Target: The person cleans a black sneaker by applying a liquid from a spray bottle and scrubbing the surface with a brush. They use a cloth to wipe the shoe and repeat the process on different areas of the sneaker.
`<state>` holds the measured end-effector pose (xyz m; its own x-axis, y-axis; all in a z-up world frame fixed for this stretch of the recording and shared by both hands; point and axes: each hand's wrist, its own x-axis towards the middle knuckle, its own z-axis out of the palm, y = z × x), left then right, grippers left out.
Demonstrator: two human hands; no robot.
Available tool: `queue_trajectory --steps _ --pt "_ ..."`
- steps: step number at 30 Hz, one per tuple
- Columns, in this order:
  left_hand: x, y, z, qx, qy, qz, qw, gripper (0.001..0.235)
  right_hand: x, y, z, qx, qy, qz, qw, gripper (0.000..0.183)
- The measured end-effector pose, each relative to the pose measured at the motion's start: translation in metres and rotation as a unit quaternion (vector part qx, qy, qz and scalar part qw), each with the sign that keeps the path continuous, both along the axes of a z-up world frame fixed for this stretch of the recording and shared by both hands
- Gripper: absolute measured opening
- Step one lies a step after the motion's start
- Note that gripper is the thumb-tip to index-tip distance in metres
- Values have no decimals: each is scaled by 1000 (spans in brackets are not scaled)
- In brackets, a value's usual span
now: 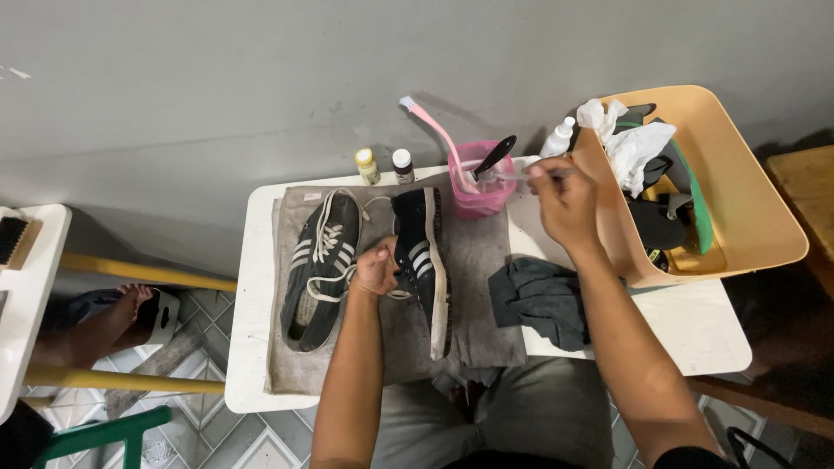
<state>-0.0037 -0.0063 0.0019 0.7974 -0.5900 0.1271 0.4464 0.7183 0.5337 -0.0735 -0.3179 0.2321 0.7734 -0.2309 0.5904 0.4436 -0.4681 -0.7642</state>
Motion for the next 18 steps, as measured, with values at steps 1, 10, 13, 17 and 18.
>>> queue_trajectory --steps 1,10,13,17,18 --pt "1 -1 4 1 -1 0 1000 47 -2 2 3 1 -1 0 1000 12" --pt "-7 -2 18 -1 7 19 1000 43 -2 47 -53 340 190 212 896 22" --pt "-9 -3 30 -1 3 -5 1000 46 2 46 -67 379 163 241 879 17" --pt "-8 -2 27 -2 8 -18 1000 48 -3 48 -55 390 136 276 868 18" --pt "-6 -2 26 -4 10 -19 1000 49 -5 52 -45 380 128 278 872 18"
